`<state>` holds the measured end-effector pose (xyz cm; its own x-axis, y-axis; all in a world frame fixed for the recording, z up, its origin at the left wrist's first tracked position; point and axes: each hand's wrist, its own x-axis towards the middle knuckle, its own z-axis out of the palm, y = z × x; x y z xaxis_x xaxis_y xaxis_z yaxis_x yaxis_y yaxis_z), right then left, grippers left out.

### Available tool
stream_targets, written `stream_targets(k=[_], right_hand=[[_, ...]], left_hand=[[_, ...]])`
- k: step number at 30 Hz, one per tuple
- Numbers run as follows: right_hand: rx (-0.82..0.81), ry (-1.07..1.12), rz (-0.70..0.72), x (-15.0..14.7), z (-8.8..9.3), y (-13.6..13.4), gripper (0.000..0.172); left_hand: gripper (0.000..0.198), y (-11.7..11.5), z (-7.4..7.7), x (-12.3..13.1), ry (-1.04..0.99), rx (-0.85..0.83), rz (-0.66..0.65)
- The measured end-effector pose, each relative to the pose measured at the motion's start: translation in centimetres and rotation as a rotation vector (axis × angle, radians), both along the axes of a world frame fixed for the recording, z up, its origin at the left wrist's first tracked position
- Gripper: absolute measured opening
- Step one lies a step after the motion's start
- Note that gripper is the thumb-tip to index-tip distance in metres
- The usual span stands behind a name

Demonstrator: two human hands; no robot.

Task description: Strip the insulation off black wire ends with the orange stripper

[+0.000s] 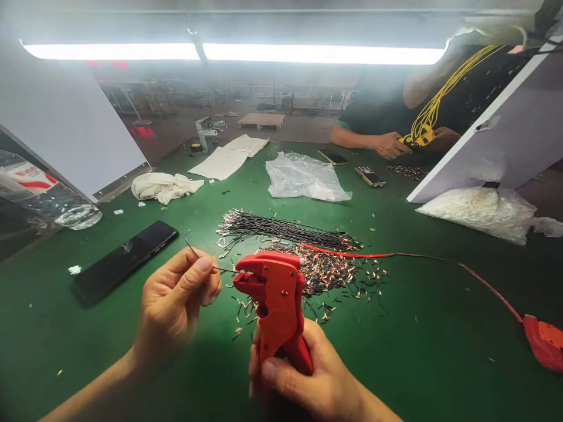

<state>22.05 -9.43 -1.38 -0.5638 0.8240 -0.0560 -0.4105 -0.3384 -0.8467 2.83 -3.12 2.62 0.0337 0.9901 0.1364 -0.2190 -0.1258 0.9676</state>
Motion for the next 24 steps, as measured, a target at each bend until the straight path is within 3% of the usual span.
stream_targets(k=[19, 24], right_hand=[[0.02, -0.101, -0.018, -0.21, -0.07, -0.12, 0.025], [0.025, -0.142, 0.031, -0.26, -0.02, -0.25, 0.029]], left_hand=[[0.028, -0.01, -0.3, -0.04, -0.015, -0.089, -0.094], [0.027, -0.1, -0.34, 0.06, -0.025, -0.119, -0.134]])
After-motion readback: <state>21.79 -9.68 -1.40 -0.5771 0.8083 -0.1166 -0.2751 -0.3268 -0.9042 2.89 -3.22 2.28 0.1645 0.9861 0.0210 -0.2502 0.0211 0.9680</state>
